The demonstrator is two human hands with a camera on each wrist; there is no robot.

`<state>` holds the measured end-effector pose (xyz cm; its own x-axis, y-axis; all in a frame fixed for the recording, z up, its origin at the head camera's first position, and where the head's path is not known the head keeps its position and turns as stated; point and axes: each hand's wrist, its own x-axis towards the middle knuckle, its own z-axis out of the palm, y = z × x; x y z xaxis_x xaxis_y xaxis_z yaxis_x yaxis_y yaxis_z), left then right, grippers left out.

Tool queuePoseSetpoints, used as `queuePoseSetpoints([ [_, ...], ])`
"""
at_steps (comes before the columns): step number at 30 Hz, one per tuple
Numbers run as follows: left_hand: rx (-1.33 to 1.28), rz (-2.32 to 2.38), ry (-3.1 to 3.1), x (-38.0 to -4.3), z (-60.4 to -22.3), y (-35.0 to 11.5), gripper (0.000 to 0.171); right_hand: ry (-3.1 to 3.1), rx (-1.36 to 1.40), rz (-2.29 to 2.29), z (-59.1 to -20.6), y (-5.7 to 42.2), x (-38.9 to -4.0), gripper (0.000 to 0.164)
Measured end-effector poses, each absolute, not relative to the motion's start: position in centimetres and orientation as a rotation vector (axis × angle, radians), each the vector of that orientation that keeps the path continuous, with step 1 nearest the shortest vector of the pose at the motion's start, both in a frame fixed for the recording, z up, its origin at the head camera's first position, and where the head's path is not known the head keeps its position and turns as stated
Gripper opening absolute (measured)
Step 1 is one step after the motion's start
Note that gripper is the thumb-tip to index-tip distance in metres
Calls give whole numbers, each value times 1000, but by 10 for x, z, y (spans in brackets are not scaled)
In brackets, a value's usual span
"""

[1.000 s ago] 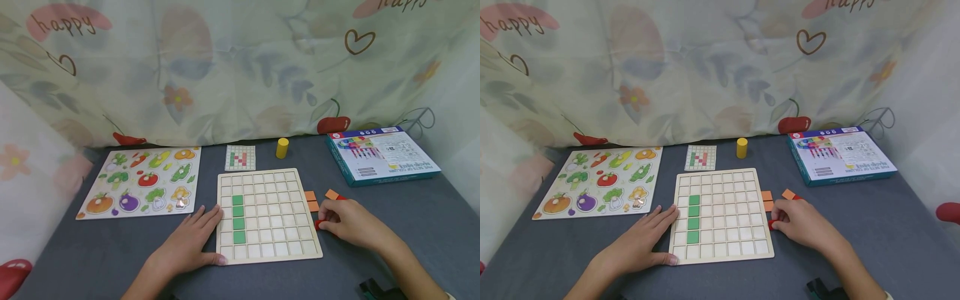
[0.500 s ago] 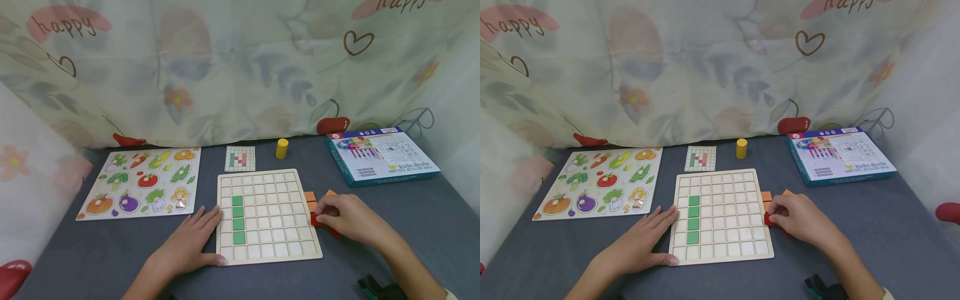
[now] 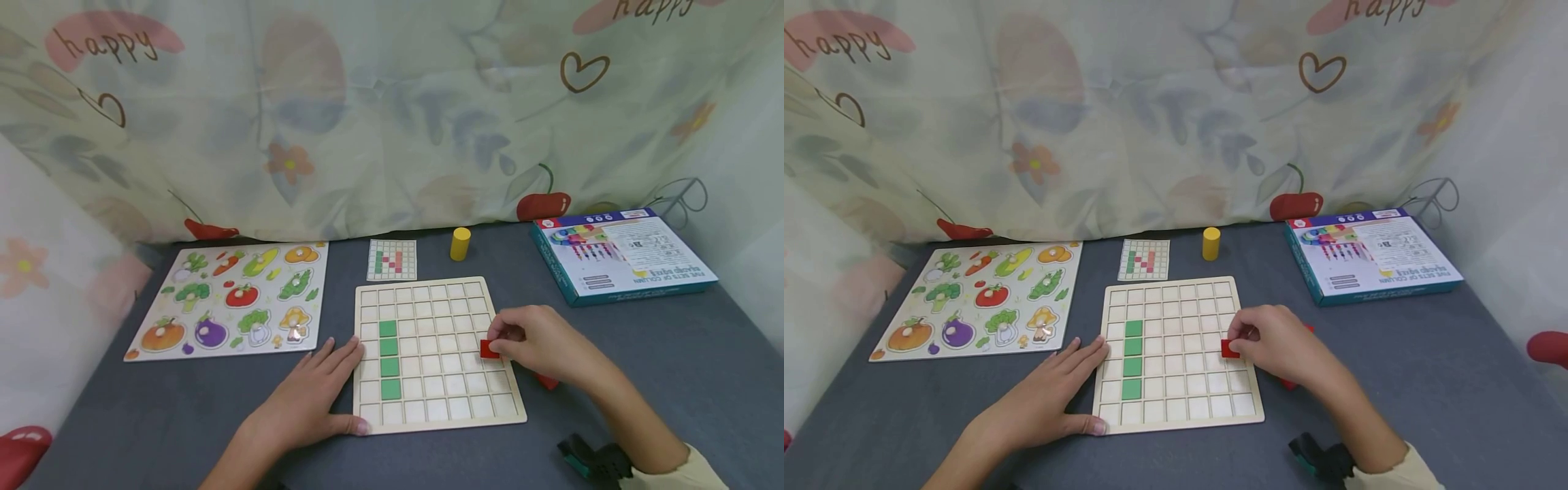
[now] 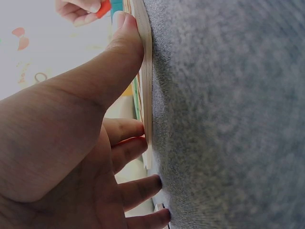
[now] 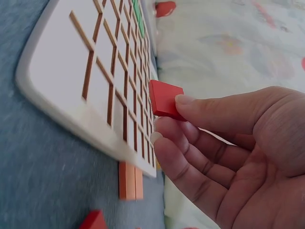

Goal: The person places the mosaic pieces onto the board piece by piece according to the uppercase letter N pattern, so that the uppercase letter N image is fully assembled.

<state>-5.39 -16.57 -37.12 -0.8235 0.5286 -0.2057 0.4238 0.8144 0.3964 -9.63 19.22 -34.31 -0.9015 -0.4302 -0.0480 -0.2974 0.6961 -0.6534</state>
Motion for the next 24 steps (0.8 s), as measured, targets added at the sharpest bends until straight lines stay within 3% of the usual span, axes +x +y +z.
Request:
queuePoseSetpoints([
  [24, 695, 464, 2671, -54, -369, -164, 107, 2635, -695, -1095, -353, 119, -119, 9],
])
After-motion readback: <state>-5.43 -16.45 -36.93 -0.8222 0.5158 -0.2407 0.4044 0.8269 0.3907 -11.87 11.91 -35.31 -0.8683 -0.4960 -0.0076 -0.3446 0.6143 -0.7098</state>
